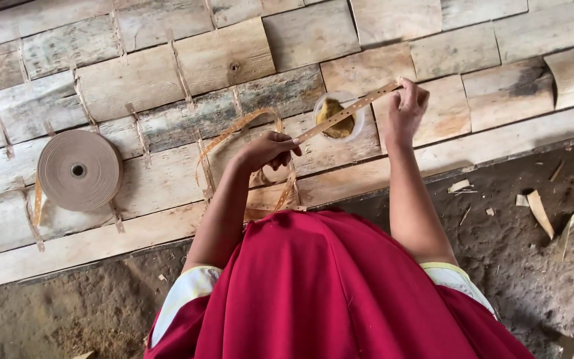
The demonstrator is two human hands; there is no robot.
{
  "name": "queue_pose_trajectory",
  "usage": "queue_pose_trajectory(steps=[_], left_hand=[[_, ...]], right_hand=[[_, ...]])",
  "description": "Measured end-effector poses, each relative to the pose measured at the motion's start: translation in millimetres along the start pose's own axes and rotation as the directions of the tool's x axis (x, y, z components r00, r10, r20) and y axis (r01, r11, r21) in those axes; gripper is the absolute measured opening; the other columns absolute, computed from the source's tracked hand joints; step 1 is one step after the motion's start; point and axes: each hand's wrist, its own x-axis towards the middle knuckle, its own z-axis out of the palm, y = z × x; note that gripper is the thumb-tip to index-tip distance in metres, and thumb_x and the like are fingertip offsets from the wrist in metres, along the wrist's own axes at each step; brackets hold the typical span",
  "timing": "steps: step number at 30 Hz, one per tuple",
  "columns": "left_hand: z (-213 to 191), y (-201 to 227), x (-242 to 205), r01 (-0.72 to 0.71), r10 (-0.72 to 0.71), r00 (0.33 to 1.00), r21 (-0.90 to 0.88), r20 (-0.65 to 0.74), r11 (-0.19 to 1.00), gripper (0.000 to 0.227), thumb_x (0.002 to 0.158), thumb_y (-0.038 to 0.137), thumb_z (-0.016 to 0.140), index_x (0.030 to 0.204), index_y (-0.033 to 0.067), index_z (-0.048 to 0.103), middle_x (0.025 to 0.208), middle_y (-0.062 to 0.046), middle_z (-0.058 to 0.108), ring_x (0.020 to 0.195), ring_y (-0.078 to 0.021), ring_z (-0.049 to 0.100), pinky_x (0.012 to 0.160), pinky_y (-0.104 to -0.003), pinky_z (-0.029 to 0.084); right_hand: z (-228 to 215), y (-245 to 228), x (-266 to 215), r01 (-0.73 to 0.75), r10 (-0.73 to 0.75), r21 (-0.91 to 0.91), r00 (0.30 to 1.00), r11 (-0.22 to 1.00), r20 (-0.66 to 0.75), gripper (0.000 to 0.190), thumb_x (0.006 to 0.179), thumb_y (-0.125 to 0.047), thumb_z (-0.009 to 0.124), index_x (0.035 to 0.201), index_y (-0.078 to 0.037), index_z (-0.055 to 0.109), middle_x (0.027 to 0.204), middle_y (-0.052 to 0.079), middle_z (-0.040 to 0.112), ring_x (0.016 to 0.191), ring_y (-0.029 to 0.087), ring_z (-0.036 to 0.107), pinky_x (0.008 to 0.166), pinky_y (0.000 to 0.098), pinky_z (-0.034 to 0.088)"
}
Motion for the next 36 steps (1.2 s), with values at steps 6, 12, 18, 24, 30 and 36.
queue_pose_trajectory(steps=[6, 12, 18, 24, 30, 36], left_hand=[[15.8, -17.4, 41.1, -0.071, 0.069, 0.993, -0.018, -0.092, 0.997, 0.028, 0.096, 0.025, 0.063, 0.084, 0.0020, 0.075, 0.047, -0.009, 0.056, 0.028, -0.0102, 0.044, 0.031, -0.021, 0.038], [31.1, -17.2, 72.3, -0.015, 0.004, 0.978, -0.053, -0.209, 0.998, 0.028, 0.089, 0.026, 0.066, 0.079, 0.0011, 0.075, 0.047, -0.013, 0.056, 0.028, -0.0107, 0.040, 0.031, -0.025, 0.037], [29.6, -28.7, 118.0, 0.083, -0.043, 0.958, 0.133, -0.283, 0.988, 0.026, 0.082, 0.029, 0.064, 0.070, 0.0106, 0.078, 0.050, -0.011, 0.065, 0.029, -0.0102, 0.048, 0.031, -0.025, 0.042], [39.9, -16.8, 124.5, 0.116, -0.030, 0.955, 0.280, -0.294, 0.953, 0.030, 0.078, 0.034, 0.060, 0.065, 0.0115, 0.076, 0.048, -0.008, 0.063, 0.035, -0.0136, 0.054, 0.039, -0.028, 0.052], [58.0, 13.5, 85.4, -0.085, 0.086, 0.934, 0.019, -0.346, 0.996, 0.031, 0.084, 0.026, 0.060, 0.062, 0.0062, 0.070, 0.041, -0.009, 0.052, 0.030, -0.0134, 0.041, 0.034, -0.024, 0.037], [54.2, 105.1, 0.1, -0.461, 0.378, 0.846, -0.159, -0.376, 0.873, 0.037, 0.094, 0.024, 0.062, 0.065, 0.0013, 0.066, 0.040, -0.011, 0.051, 0.028, -0.0091, 0.039, 0.031, -0.021, 0.034]], right_hand=[[10.5, 40.3, 35.3, -0.114, 0.486, -0.728, 0.811, 0.677, 0.326, 0.057, 0.100, -0.018, 0.064, 0.154, -0.031, 0.054, 0.170, 0.012, 0.001, 0.153, 0.047, -0.002, 0.114, 0.0806, 0.004], [-11.5, 62.1, 67.2, 0.276, -0.345, -0.470, 0.936, 0.839, -0.067, 0.058, 0.069, 0.004, 0.074, 0.124, -0.010, 0.063, 0.128, 0.012, 0.053, 0.118, 0.034, 0.051, 0.093, 0.0509, 0.053], [12.3, -44.4, -37.9, 0.511, -0.375, 0.059, 0.542, 0.857, 0.753, 0.080, 0.078, -0.011, 0.065, 0.155, -0.005, 0.045, 0.162, 0.019, 0.041, 0.148, 0.040, 0.037, 0.121, 0.0574, 0.030], [21.0, -32.4, -64.6, 0.598, -0.273, -0.107, 0.508, 0.794, 0.817, 0.094, 0.085, -0.040, 0.071, 0.162, -0.005, 0.029, 0.168, 0.020, 0.030, 0.156, 0.035, 0.026, 0.124, 0.0663, 0.010], [31.9, -17.5, -67.6, 0.658, -0.273, -0.167, 0.512, 0.734, 0.814, 0.093, 0.078, -0.035, 0.076, 0.158, -0.005, 0.040, 0.161, 0.018, 0.043, 0.153, 0.032, 0.034, 0.123, 0.0676, 0.014], [28.9, -33.4, -59.6, 0.619, -0.058, -0.234, 0.414, 0.750, 0.909, 0.085, 0.091, -0.040, 0.066, 0.161, -0.006, 0.033, 0.169, 0.015, 0.030, 0.158, 0.028, 0.022, 0.126, 0.0633, 0.002]])
